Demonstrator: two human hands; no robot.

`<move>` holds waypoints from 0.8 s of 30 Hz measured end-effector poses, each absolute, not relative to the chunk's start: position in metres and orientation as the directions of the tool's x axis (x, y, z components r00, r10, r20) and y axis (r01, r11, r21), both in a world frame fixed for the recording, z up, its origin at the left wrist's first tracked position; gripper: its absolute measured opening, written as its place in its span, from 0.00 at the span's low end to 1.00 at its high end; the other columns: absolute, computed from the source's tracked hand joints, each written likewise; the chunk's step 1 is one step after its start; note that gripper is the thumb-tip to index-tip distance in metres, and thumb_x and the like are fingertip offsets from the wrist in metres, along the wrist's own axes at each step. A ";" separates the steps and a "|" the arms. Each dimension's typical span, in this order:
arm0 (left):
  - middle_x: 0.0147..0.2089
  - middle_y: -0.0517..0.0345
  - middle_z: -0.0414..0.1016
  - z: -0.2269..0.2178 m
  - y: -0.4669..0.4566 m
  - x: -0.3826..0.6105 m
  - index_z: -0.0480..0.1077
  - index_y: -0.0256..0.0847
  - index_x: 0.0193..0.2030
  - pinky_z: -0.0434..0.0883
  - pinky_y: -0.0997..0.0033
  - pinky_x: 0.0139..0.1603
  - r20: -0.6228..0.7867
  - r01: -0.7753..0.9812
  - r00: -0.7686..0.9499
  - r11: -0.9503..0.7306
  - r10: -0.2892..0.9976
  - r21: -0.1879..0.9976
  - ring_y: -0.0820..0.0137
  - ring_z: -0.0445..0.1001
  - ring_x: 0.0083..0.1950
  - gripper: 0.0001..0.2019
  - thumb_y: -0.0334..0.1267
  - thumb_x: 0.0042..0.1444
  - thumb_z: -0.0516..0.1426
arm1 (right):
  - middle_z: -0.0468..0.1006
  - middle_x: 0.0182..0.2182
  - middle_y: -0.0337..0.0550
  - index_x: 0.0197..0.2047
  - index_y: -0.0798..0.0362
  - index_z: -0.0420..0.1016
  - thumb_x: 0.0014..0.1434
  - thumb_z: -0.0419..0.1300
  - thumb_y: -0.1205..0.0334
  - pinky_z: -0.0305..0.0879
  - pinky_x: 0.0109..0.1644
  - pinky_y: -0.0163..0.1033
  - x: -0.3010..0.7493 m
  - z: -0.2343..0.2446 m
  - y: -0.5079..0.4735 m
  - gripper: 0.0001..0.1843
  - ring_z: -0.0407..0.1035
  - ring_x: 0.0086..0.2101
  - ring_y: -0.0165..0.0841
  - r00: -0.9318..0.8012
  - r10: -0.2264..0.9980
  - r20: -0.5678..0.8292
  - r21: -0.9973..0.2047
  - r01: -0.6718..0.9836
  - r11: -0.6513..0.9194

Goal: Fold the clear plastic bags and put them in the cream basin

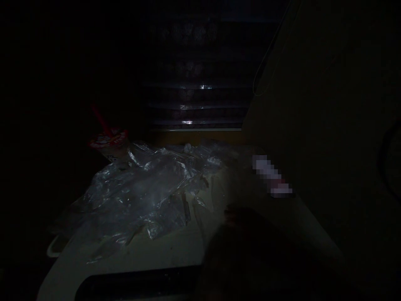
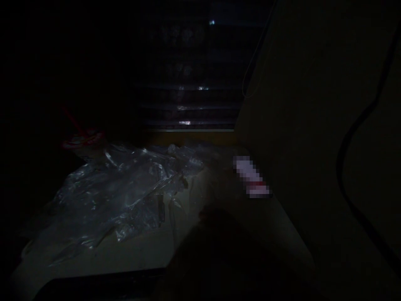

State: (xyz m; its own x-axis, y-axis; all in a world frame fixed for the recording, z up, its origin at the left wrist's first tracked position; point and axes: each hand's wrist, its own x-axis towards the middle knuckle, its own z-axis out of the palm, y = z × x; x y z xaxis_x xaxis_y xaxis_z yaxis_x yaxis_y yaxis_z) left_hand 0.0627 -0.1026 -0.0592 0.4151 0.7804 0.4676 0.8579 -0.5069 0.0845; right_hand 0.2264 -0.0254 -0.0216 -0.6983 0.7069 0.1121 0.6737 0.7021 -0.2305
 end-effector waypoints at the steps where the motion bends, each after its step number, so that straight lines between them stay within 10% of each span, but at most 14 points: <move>1: 0.50 0.63 0.65 -0.060 -0.094 0.052 0.56 0.50 0.54 0.62 0.55 0.45 0.419 0.842 0.458 -0.533 0.784 0.077 0.58 0.59 0.53 0.18 0.39 0.56 0.42 | 0.64 0.44 0.45 0.45 0.54 0.62 0.56 0.48 0.60 0.61 0.42 0.44 0.227 -0.023 -0.026 0.14 0.62 0.40 0.32 -0.697 0.708 0.116 -0.229 0.675 0.701; 8: 0.56 0.53 0.56 -0.059 -0.064 0.034 0.51 0.36 0.56 0.63 0.68 0.49 0.351 0.777 0.576 -0.628 0.739 0.045 0.70 0.53 0.57 0.21 0.29 0.54 0.42 | 0.57 0.52 0.46 0.53 0.52 0.54 0.57 0.45 0.61 0.56 0.49 0.44 0.225 -0.044 -0.038 0.20 0.54 0.50 0.35 -0.695 0.709 0.118 -0.221 0.678 0.701; 14: 0.57 0.50 0.54 -0.054 -0.063 0.038 0.53 0.37 0.55 0.58 0.62 0.51 0.276 0.768 0.622 -0.640 0.733 -0.030 0.63 0.51 0.58 0.23 0.41 0.52 0.47 | 0.44 0.58 0.44 0.58 0.55 0.42 0.57 0.42 0.60 0.49 0.55 0.45 0.228 -0.053 -0.028 0.27 0.40 0.56 0.35 -0.737 0.675 0.044 -0.121 0.667 0.735; 24: 0.58 0.55 0.53 -0.058 -0.062 0.027 0.51 0.41 0.56 0.52 0.62 0.52 0.255 0.767 0.640 -0.625 0.725 -0.149 0.64 0.50 0.58 0.24 0.44 0.53 0.45 | 0.48 0.56 0.49 0.58 0.56 0.44 0.56 0.44 0.57 0.52 0.52 0.49 0.253 -0.057 0.021 0.27 0.45 0.54 0.39 -0.634 0.772 0.035 -0.073 0.769 0.635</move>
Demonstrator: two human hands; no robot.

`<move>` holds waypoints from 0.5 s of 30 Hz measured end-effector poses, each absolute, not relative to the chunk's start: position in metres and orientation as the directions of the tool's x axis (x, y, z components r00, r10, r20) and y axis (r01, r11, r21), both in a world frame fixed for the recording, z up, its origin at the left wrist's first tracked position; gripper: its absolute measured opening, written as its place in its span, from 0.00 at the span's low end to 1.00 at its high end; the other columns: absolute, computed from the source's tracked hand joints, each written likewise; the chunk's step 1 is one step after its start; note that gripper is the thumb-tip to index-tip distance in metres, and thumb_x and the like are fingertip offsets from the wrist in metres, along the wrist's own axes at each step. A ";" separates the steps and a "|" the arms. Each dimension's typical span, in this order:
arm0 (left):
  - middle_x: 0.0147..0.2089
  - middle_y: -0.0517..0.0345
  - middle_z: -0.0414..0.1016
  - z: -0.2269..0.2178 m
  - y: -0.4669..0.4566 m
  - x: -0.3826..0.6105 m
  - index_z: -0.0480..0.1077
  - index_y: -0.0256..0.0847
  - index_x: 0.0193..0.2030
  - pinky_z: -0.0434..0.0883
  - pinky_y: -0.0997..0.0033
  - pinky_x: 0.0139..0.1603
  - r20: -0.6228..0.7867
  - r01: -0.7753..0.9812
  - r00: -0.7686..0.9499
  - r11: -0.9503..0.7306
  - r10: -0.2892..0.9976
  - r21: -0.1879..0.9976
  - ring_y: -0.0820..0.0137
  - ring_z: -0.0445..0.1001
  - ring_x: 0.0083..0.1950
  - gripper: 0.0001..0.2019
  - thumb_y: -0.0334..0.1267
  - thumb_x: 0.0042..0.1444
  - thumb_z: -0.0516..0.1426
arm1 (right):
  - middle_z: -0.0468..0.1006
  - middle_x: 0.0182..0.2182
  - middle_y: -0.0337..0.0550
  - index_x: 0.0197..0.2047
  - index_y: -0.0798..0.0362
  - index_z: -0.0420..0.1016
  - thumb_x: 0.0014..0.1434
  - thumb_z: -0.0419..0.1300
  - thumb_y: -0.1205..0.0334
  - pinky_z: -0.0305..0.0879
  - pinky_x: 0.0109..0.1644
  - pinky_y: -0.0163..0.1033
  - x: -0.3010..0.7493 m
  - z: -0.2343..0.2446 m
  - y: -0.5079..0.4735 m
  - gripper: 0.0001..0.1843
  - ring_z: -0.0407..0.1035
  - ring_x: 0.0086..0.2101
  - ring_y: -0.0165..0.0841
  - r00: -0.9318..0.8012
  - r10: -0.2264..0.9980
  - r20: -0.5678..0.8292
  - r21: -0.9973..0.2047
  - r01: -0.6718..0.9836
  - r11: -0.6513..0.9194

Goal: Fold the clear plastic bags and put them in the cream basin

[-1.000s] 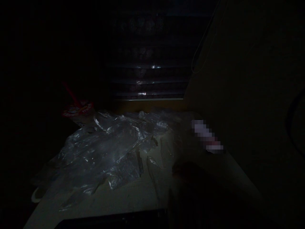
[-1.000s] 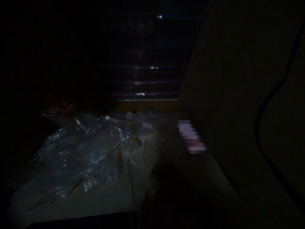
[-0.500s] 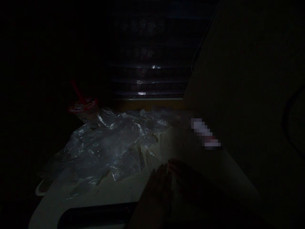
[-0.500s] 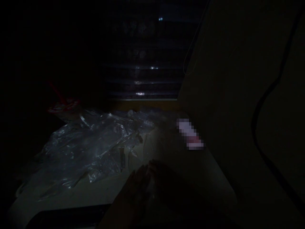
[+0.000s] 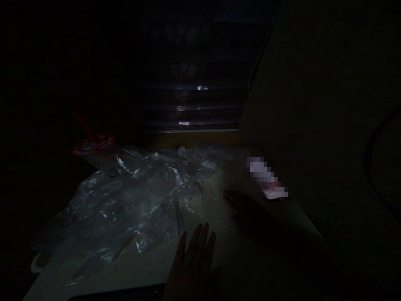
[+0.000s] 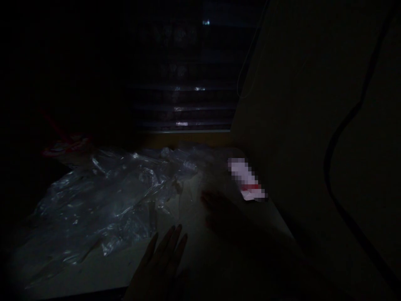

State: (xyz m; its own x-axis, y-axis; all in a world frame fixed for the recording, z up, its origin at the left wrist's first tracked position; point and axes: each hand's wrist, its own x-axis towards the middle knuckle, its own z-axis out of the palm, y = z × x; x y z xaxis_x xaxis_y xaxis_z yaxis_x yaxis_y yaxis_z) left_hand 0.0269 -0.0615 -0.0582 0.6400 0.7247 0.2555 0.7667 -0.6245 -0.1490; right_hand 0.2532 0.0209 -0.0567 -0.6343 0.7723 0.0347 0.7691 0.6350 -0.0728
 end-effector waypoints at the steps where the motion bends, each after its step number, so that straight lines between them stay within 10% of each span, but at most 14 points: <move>1: 0.58 0.55 0.53 -0.058 -0.061 0.026 0.50 0.41 0.56 0.52 0.62 0.52 0.251 0.766 0.642 -0.624 0.725 -0.155 0.64 0.49 0.58 0.24 0.44 0.53 0.45 | 0.49 0.56 0.49 0.57 0.57 0.46 0.56 0.43 0.58 0.52 0.52 0.49 0.255 -0.057 0.024 0.27 0.45 0.54 0.39 -0.638 0.768 0.047 -0.075 0.765 0.640; 15: 0.57 0.54 0.55 -0.061 -0.065 0.018 0.53 0.41 0.55 0.51 0.59 0.52 0.281 0.767 0.639 -0.617 0.716 -0.175 0.60 0.51 0.57 0.24 0.45 0.51 0.47 | 0.50 0.56 0.45 0.57 0.54 0.49 0.57 0.43 0.63 0.51 0.53 0.47 0.255 -0.057 0.005 0.23 0.46 0.54 0.37 -0.700 0.711 0.066 -0.146 0.698 0.701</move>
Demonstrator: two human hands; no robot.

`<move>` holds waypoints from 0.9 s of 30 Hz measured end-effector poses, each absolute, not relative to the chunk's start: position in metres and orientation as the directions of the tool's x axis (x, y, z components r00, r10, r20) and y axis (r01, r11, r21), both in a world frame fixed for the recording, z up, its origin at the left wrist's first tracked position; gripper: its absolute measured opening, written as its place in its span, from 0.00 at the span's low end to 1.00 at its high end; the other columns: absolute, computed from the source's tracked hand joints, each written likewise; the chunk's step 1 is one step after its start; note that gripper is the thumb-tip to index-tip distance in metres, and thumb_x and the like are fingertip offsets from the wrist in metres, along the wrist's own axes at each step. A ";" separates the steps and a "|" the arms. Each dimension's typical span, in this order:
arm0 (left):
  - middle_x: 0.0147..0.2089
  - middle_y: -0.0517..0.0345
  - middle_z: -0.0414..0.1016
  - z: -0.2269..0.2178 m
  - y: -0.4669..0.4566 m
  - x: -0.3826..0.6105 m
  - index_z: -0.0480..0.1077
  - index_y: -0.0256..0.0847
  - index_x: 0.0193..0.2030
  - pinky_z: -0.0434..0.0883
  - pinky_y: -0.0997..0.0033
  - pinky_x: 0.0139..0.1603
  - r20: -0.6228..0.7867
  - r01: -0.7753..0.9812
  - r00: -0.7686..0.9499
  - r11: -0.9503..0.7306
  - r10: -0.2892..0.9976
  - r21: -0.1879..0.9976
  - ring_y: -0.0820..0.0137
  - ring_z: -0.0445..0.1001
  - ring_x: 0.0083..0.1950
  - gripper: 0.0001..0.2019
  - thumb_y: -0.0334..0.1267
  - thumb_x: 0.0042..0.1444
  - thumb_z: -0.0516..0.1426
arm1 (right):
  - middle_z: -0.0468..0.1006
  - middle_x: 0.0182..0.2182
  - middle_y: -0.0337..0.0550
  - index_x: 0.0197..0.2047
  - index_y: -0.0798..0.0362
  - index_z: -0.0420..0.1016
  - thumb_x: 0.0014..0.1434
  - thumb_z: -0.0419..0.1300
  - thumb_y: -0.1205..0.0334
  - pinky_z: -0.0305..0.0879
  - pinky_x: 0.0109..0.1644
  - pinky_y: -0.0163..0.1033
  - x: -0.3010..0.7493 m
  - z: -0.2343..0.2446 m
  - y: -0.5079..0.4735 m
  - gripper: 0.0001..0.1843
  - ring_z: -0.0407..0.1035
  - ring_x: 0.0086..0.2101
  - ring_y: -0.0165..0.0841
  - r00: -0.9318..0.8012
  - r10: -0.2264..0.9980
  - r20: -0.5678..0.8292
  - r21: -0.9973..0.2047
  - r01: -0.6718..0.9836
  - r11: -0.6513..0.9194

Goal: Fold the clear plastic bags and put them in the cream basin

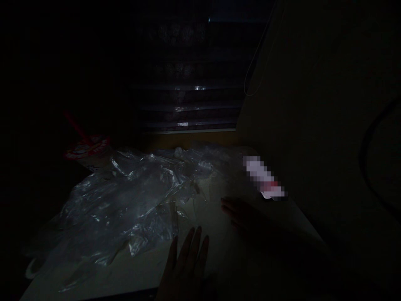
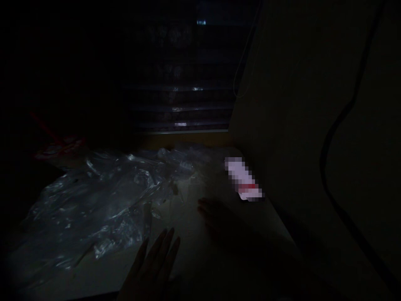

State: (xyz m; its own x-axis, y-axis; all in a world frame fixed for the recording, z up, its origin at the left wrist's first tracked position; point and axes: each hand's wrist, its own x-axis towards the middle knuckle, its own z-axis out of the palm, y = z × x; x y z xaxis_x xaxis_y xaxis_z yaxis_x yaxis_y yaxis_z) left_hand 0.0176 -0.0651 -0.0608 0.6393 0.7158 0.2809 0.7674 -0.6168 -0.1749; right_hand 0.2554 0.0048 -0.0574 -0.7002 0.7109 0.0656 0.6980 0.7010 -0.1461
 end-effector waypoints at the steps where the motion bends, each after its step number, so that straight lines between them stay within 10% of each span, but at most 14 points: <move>1: 0.57 0.54 0.55 -0.061 -0.066 0.017 0.53 0.41 0.55 0.51 0.58 0.52 0.291 0.769 0.637 -0.615 0.714 -0.173 0.58 0.50 0.57 0.25 0.46 0.50 0.47 | 0.52 0.55 0.45 0.56 0.53 0.50 0.57 0.43 0.62 0.52 0.53 0.47 0.259 -0.060 0.010 0.23 0.47 0.54 0.38 -0.670 0.738 0.083 -0.164 0.721 0.673; 18: 0.51 0.50 0.63 -0.072 -0.089 0.026 0.52 0.50 0.55 0.53 0.49 0.50 0.417 0.891 0.435 -0.449 0.798 -0.069 0.56 0.55 0.55 0.22 0.37 0.52 0.48 | 0.58 0.52 0.46 0.53 0.52 0.57 0.56 0.45 0.61 0.55 0.51 0.43 0.264 -0.058 -0.006 0.20 0.52 0.51 0.35 -0.677 0.727 0.112 -0.259 0.686 0.680; 27: 0.59 0.46 0.49 -0.049 -0.066 0.030 0.47 0.38 0.58 0.57 0.58 0.50 0.323 0.807 0.573 -0.588 0.753 -0.061 0.56 0.48 0.58 0.26 0.42 0.53 0.46 | 0.63 0.46 0.45 0.46 0.53 0.61 0.56 0.48 0.59 0.60 0.43 0.45 0.257 -0.047 -0.001 0.14 0.61 0.41 0.32 -0.664 0.730 0.161 -0.265 0.683 0.681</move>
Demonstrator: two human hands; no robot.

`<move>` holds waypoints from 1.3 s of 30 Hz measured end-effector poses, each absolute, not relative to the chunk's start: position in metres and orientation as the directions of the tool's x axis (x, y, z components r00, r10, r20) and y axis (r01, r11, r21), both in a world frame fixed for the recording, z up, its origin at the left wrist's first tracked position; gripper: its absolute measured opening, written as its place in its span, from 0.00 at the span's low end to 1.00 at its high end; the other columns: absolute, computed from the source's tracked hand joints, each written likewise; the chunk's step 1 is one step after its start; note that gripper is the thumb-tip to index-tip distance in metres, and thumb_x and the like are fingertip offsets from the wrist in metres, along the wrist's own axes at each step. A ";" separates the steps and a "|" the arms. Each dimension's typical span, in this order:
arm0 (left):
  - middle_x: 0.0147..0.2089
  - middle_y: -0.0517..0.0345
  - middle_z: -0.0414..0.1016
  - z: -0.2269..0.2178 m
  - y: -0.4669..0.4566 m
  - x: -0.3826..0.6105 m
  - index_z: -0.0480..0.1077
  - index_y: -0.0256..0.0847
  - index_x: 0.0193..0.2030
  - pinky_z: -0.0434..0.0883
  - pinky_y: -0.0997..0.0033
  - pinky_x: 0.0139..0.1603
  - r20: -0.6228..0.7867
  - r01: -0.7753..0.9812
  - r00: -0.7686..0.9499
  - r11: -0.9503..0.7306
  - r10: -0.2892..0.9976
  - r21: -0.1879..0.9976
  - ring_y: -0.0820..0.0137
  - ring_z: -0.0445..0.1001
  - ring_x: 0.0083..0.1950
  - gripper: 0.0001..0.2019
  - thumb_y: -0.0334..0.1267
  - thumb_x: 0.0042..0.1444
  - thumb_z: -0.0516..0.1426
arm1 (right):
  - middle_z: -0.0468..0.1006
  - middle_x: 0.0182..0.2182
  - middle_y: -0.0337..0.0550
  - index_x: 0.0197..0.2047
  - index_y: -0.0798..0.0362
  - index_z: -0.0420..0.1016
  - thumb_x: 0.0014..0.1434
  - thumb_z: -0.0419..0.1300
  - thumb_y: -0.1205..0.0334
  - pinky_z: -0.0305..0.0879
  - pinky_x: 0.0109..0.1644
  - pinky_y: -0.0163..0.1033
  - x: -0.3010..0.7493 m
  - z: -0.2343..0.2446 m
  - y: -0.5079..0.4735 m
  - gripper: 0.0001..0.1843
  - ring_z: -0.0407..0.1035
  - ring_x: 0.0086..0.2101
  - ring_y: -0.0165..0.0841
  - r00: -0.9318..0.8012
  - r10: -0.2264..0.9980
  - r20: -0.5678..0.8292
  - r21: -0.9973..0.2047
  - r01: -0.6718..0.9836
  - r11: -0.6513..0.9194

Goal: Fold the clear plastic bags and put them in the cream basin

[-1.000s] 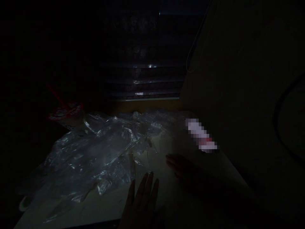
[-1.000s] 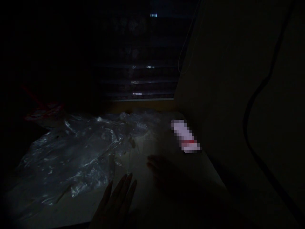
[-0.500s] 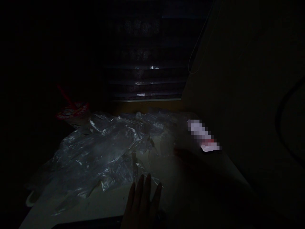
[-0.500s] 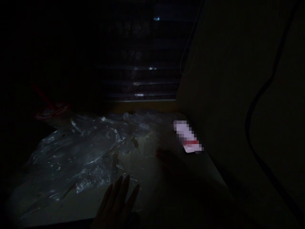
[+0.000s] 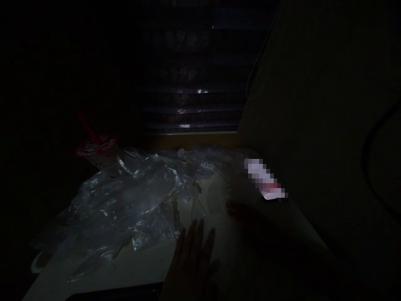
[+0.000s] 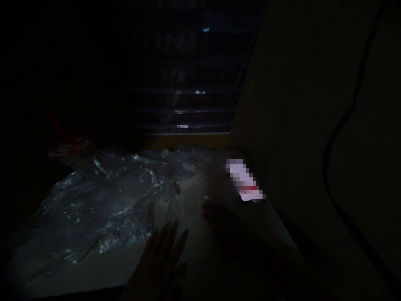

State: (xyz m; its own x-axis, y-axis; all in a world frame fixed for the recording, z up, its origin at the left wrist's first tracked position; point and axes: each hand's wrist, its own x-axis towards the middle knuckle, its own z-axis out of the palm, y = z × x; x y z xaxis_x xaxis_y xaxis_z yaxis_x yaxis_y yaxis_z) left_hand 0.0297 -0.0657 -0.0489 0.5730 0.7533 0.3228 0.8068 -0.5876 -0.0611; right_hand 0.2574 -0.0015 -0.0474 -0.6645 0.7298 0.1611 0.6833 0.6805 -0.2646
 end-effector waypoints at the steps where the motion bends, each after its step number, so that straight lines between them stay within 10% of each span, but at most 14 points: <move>1: 0.58 0.44 0.50 -0.050 -0.065 0.030 0.48 0.38 0.58 0.57 0.57 0.49 0.318 0.804 0.582 -0.589 0.748 -0.085 0.54 0.48 0.58 0.26 0.43 0.52 0.48 | 0.63 0.46 0.45 0.46 0.53 0.61 0.56 0.48 0.59 0.60 0.43 0.45 0.258 -0.045 0.002 0.14 0.61 0.41 0.32 -0.658 0.735 0.166 -0.264 0.688 0.676; 22: 0.55 0.49 0.58 -0.062 -0.067 0.038 0.53 0.47 0.55 0.44 0.48 0.52 0.363 0.808 0.580 -0.571 0.729 -0.145 0.55 0.54 0.55 0.23 0.47 0.52 0.46 | 0.64 0.49 0.45 0.49 0.58 0.61 0.46 0.46 0.75 0.48 0.53 0.39 0.183 -0.045 0.054 0.25 0.55 0.49 0.32 -0.808 0.558 0.188 -0.153 0.537 0.830; 31: 0.54 0.47 0.60 -0.065 -0.071 0.046 0.56 0.46 0.53 0.43 0.46 0.52 0.347 0.848 0.518 -0.522 0.782 -0.092 0.58 0.51 0.57 0.21 0.46 0.51 0.46 | 0.66 0.48 0.41 0.45 0.54 0.65 0.54 0.46 0.66 0.41 0.55 0.40 0.192 -0.055 0.032 0.16 0.51 0.51 0.28 -0.883 0.392 0.257 -0.198 0.349 0.916; 39: 0.55 0.48 0.57 -0.054 -0.068 0.038 0.51 0.46 0.56 0.42 0.48 0.52 0.318 0.800 0.594 -0.582 0.739 -0.145 0.57 0.52 0.56 0.23 0.45 0.52 0.46 | 0.62 0.50 0.43 0.50 0.56 0.61 0.49 0.46 0.73 0.45 0.54 0.42 0.173 -0.041 0.059 0.22 0.53 0.50 0.31 -0.865 0.472 0.170 -0.139 0.453 0.881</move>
